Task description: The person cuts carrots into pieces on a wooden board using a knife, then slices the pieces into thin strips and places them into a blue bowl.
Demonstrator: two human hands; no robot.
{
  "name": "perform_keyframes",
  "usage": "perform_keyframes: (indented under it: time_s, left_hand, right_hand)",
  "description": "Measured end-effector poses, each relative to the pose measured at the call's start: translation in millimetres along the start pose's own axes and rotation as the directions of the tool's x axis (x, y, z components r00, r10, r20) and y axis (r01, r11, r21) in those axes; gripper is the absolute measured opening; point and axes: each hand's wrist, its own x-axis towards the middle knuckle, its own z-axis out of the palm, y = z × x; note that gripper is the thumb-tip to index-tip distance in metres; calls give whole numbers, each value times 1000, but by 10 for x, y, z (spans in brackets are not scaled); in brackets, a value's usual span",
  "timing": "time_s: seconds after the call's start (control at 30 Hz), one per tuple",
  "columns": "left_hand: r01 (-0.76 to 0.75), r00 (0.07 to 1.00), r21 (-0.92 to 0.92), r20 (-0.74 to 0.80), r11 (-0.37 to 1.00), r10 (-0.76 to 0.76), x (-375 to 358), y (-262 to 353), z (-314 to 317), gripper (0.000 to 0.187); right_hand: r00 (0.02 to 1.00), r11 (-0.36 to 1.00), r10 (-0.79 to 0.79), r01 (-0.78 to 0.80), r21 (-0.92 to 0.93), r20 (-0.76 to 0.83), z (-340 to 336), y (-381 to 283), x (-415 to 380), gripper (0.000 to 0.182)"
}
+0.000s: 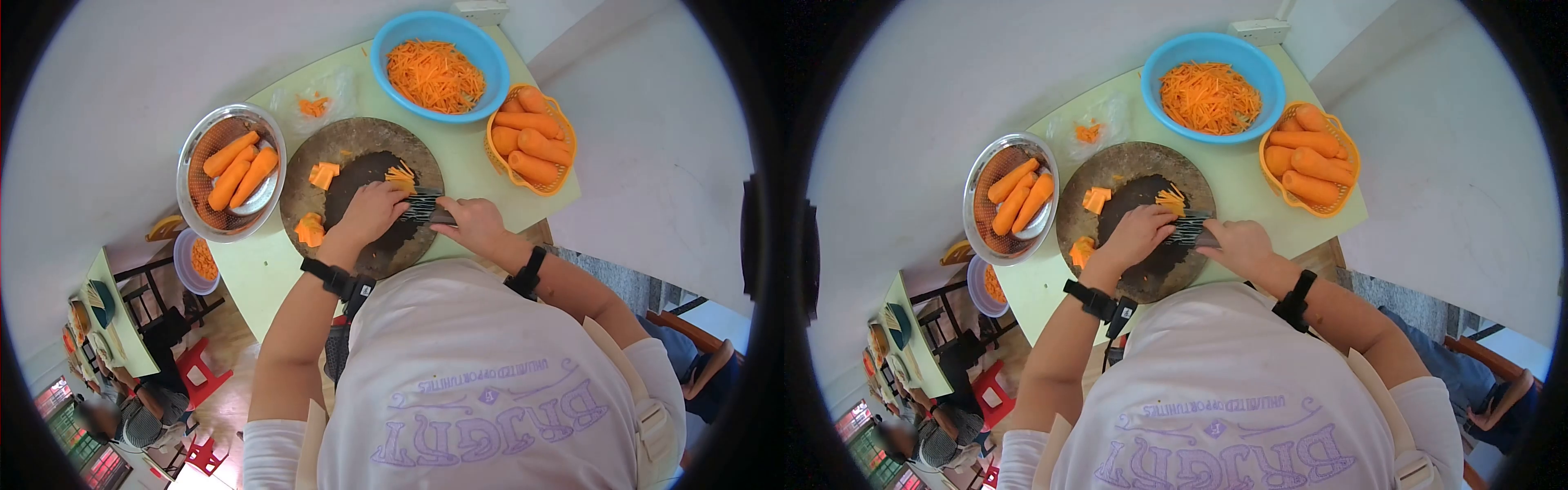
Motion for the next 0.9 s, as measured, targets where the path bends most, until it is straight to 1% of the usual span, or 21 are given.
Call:
perform_keyframes:
  time_s: [0.07,0.13,0.2,0.23,0.27,0.3,0.33,0.37,0.4,0.43,0.47,0.5,0.53,0.57,0.63,0.67,0.7,0.73,0.77,0.83,0.9]
  left_hand:
    - [22,999,36,30,999,-23,90,-48,46,27]
    - [42,997,73,56,996,-46,164,-83,31,27]
    - [69,997,26,-42,997,-68,211,-131,-1,24]
    - [70,997,25,-42,997,-69,228,-184,-26,24]
    - [109,980,-110,-156,988,-125,229,-263,-66,21]
    - [132,946,-246,-258,960,-196,201,-340,-112,19]
    - [135,946,-245,-257,960,-198,147,-408,-184,19]
    - [218,914,-191,-304,957,-269,81,-485,-274,18]
    - [303,873,-139,-356,943,-333,18,-559,-356,18]
    - [307,871,-137,-358,942,-336,-47,-643,-414,18]
    - [417,821,-99,-384,903,-421,-116,-733,-452,20]
    - [522,762,-65,-413,850,-499,-169,-801,-465,23]
    - [526,758,-65,-415,848,-503,-207,-866,-433,23]
    - [548,760,-36,-397,836,-515,-239,-931,-385,26]
    - [568,759,-8,-381,823,-528,-260,-894,-388,30]
    - [602,743,28,-386,798,-547,-263,-853,-360,33]
    - [634,726,63,-391,771,-565,-257,-799,-359,36]
    - [634,726,62,-391,771,-566,-251,-779,-357,36]
    - [644,721,77,-393,761,-570,-247,-763,-352,37]
    - [654,716,91,-394,751,-576,-257,-753,-342,39]
    - [667,696,56,-404,743,-594,-268,-755,-337,40]
  right_hand:
    - [1000,1000,-2,2,-1,-7,3,-6,-4,43]
    - [999,999,-53,53,-9,1,-18,-25,-7,42]
    - [999,999,-45,44,23,23,-70,-79,9,42]
    - [998,998,-36,34,57,45,-91,-102,13,42]
    - [998,998,-36,33,59,46,-97,-110,10,42]
    - [995,991,20,-32,128,95,-98,-118,9,42]
    - [987,976,71,-99,192,147,-95,-124,11,42]
    - [987,976,68,-96,194,148,-88,-118,10,42]
    - [973,947,122,-173,269,197,-81,-99,6,43]
    - [953,907,169,-250,338,251,-78,-80,7,46]
    - [954,908,162,-244,341,251,-95,-72,15,46]
    - [931,875,217,-318,365,292,-130,-68,26,46]
    - [903,836,270,-392,384,334,-148,-56,34,46]
    - [904,837,265,-388,385,335,-147,-36,42,46]
    - [894,808,316,-430,403,318,-145,7,53,47]
    - [894,809,315,-428,402,318,-135,28,51,47]
    - [904,819,330,-417,395,271,-119,50,48,44]
    - [912,828,345,-408,386,223,-114,66,49,41]
    - [912,828,345,-408,384,223,-121,77,56,41]
    - [881,777,391,-471,418,266,-133,99,70,38]
    - [894,787,377,-447,425,242,-81,122,51,37]
